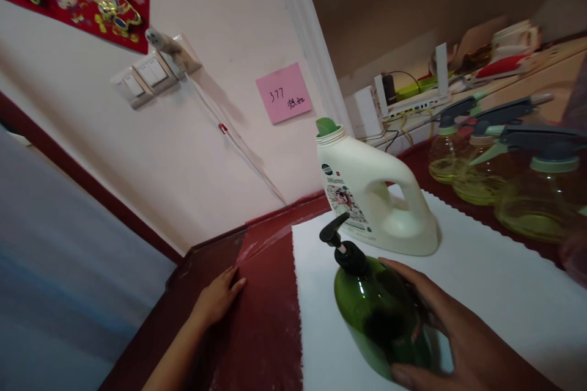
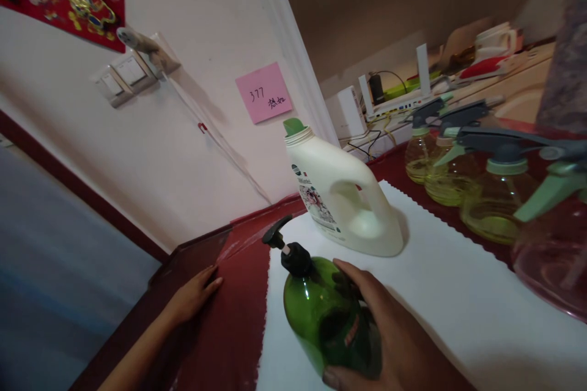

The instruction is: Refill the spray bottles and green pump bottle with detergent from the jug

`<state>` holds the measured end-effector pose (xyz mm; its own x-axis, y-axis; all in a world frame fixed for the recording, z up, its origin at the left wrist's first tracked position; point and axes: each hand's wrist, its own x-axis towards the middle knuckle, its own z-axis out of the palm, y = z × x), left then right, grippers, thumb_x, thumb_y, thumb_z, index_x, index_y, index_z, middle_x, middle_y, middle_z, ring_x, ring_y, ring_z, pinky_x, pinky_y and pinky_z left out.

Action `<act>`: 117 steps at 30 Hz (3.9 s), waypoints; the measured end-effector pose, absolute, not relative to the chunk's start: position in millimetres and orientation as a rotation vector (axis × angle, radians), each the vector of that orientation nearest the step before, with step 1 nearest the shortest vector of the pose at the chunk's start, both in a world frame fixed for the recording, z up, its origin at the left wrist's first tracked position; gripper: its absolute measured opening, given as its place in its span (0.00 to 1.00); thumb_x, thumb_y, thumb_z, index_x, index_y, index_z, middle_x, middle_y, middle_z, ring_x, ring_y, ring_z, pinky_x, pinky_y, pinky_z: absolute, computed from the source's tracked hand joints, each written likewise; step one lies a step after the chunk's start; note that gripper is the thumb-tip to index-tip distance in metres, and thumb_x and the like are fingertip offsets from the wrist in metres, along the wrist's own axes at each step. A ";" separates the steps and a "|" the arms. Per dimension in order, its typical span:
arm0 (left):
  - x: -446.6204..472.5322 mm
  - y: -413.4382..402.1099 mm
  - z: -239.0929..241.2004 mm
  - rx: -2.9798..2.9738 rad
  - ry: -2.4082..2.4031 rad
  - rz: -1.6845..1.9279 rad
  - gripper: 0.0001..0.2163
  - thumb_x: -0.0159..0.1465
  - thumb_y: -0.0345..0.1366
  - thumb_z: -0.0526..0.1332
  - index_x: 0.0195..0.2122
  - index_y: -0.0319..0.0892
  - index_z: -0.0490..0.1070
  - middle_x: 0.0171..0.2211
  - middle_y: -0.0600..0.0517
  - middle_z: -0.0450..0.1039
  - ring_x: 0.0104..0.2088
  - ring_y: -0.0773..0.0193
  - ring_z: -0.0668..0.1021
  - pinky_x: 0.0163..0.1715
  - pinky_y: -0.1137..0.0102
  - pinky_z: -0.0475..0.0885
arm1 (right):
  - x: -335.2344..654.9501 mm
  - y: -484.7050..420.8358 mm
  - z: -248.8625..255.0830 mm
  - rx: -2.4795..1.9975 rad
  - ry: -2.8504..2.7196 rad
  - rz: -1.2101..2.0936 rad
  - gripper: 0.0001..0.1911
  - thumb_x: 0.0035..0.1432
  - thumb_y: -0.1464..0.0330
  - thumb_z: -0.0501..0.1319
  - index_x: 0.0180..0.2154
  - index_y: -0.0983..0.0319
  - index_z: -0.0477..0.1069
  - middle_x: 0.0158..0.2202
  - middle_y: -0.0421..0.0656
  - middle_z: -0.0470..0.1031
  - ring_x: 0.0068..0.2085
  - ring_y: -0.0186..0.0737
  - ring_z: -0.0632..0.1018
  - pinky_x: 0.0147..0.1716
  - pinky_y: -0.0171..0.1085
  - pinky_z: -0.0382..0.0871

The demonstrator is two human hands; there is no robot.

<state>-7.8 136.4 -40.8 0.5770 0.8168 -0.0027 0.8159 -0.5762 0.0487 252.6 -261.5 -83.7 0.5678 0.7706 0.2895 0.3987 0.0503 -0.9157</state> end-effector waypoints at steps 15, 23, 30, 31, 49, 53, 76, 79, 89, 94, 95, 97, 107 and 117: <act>90.0 159.2 -45.2 2.598 1.286 0.314 0.28 0.67 0.53 0.51 0.61 0.42 0.70 0.66 0.39 0.68 0.67 0.44 0.69 0.66 0.49 0.59 | 255.3 -257.7 -79.8 -1.629 -1.116 0.247 0.46 0.46 0.71 0.68 0.68 0.56 0.61 0.62 0.51 0.73 0.60 0.60 0.76 0.55 0.48 0.77; 92.2 147.2 -19.3 2.356 1.390 0.539 0.29 0.65 0.54 0.55 0.59 0.39 0.70 0.66 0.32 0.65 0.69 0.33 0.63 0.66 0.37 0.51 | 257.0 -254.2 -80.7 -1.608 -1.168 0.250 0.47 0.44 0.72 0.68 0.67 0.56 0.61 0.63 0.50 0.73 0.61 0.59 0.76 0.55 0.48 0.77; 109.8 17.6 16.6 2.038 0.545 0.363 0.29 0.59 0.52 0.69 0.60 0.47 0.73 0.64 0.43 0.70 0.63 0.43 0.72 0.64 0.52 0.64 | 251.9 -255.7 -73.7 -1.640 -1.078 0.404 0.48 0.44 0.71 0.68 0.68 0.56 0.60 0.63 0.50 0.72 0.62 0.60 0.74 0.57 0.51 0.74; 111.8 -1.6 19.7 1.956 0.449 0.292 0.30 0.58 0.52 0.71 0.60 0.48 0.72 0.65 0.44 0.69 0.63 0.42 0.71 0.65 0.48 0.62 | 251.4 -256.1 -70.9 -1.635 -1.065 0.449 0.49 0.44 0.71 0.68 0.68 0.56 0.60 0.64 0.51 0.71 0.63 0.60 0.73 0.58 0.52 0.73; 120.0 -69.7 36.6 1.654 0.362 0.684 0.20 0.57 0.51 0.74 0.46 0.46 0.82 0.51 0.45 0.80 0.54 0.52 0.76 0.56 0.60 0.68 | 255.8 -255.3 -67.1 -1.497 -1.142 0.657 0.55 0.41 0.70 0.71 0.70 0.52 0.54 0.69 0.50 0.63 0.66 0.61 0.66 0.65 0.59 0.60; 116.1 -61.5 50.5 1.566 0.380 0.888 0.20 0.55 0.52 0.74 0.44 0.46 0.82 0.47 0.47 0.81 0.52 0.55 0.78 0.54 0.64 0.73 | 252.0 -256.6 -62.0 -1.536 -1.087 0.639 0.53 0.43 0.70 0.70 0.70 0.53 0.54 0.67 0.50 0.65 0.66 0.60 0.67 0.66 0.60 0.59; 108.9 8.5 29.2 3.198 0.974 0.439 0.13 0.68 0.40 0.55 0.46 0.43 0.78 0.44 0.44 0.82 0.48 0.46 0.78 0.54 0.51 0.65 | 252.8 -257.6 -61.7 -1.595 -0.997 0.595 0.51 0.45 0.66 0.67 0.69 0.57 0.53 0.68 0.52 0.63 0.68 0.58 0.64 0.68 0.61 0.54; 113.9 9.7 14.9 3.271 1.081 0.288 0.11 0.66 0.39 0.57 0.42 0.43 0.78 0.44 0.43 0.82 0.50 0.43 0.78 0.58 0.48 0.61 | 252.6 -257.8 -58.2 -1.588 -1.007 0.599 0.51 0.44 0.66 0.67 0.69 0.58 0.52 0.68 0.52 0.63 0.67 0.59 0.65 0.67 0.62 0.55; 108.7 28.7 -13.7 3.206 1.186 0.088 0.08 0.65 0.39 0.59 0.39 0.44 0.77 0.43 0.44 0.83 0.50 0.45 0.79 0.56 0.52 0.64 | 253.0 -254.4 -55.5 -1.587 -1.000 0.604 0.51 0.42 0.67 0.68 0.69 0.57 0.54 0.68 0.51 0.64 0.66 0.61 0.65 0.66 0.62 0.57; 108.2 20.9 -4.7 3.189 1.162 0.117 0.11 0.66 0.44 0.61 0.43 0.44 0.77 0.45 0.43 0.82 0.51 0.44 0.78 0.58 0.50 0.63 | 252.3 -255.9 -61.1 -1.591 -1.003 0.595 0.51 0.43 0.67 0.69 0.69 0.57 0.54 0.68 0.51 0.64 0.67 0.60 0.65 0.66 0.62 0.57; 108.8 17.4 -1.0 3.184 1.146 0.177 0.14 0.66 0.44 0.60 0.46 0.43 0.77 0.47 0.42 0.81 0.53 0.42 0.77 0.60 0.48 0.61 | 252.4 -256.2 -62.3 -1.591 -1.014 0.595 0.51 0.43 0.67 0.69 0.69 0.57 0.54 0.68 0.52 0.64 0.67 0.61 0.65 0.66 0.62 0.57; 110.2 6.9 7.3 3.080 1.029 0.360 0.17 0.67 0.46 0.59 0.51 0.42 0.76 0.52 0.39 0.79 0.56 0.42 0.75 0.62 0.48 0.59 | 252.9 -256.6 -64.1 -1.583 -1.027 0.577 0.51 0.44 0.67 0.68 0.69 0.58 0.54 0.68 0.52 0.63 0.67 0.61 0.65 0.66 0.62 0.57; 114.2 -103.7 0.4 1.725 0.268 0.258 0.45 0.48 0.46 0.80 0.66 0.56 0.64 0.66 0.48 0.67 0.67 0.41 0.66 0.65 0.52 0.63 | 252.4 -259.4 -60.4 -1.511 -1.086 0.522 0.49 0.48 0.65 0.69 0.70 0.59 0.54 0.68 0.55 0.65 0.66 0.60 0.68 0.64 0.61 0.63; 118.5 -105.0 -11.6 1.755 0.313 0.617 0.39 0.49 0.44 0.79 0.61 0.50 0.67 0.61 0.43 0.70 0.62 0.40 0.70 0.64 0.48 0.63 | 257.3 -259.4 -75.8 -1.550 -1.202 0.417 0.51 0.53 0.61 0.69 0.73 0.58 0.48 0.73 0.55 0.54 0.71 0.62 0.60 0.68 0.63 0.56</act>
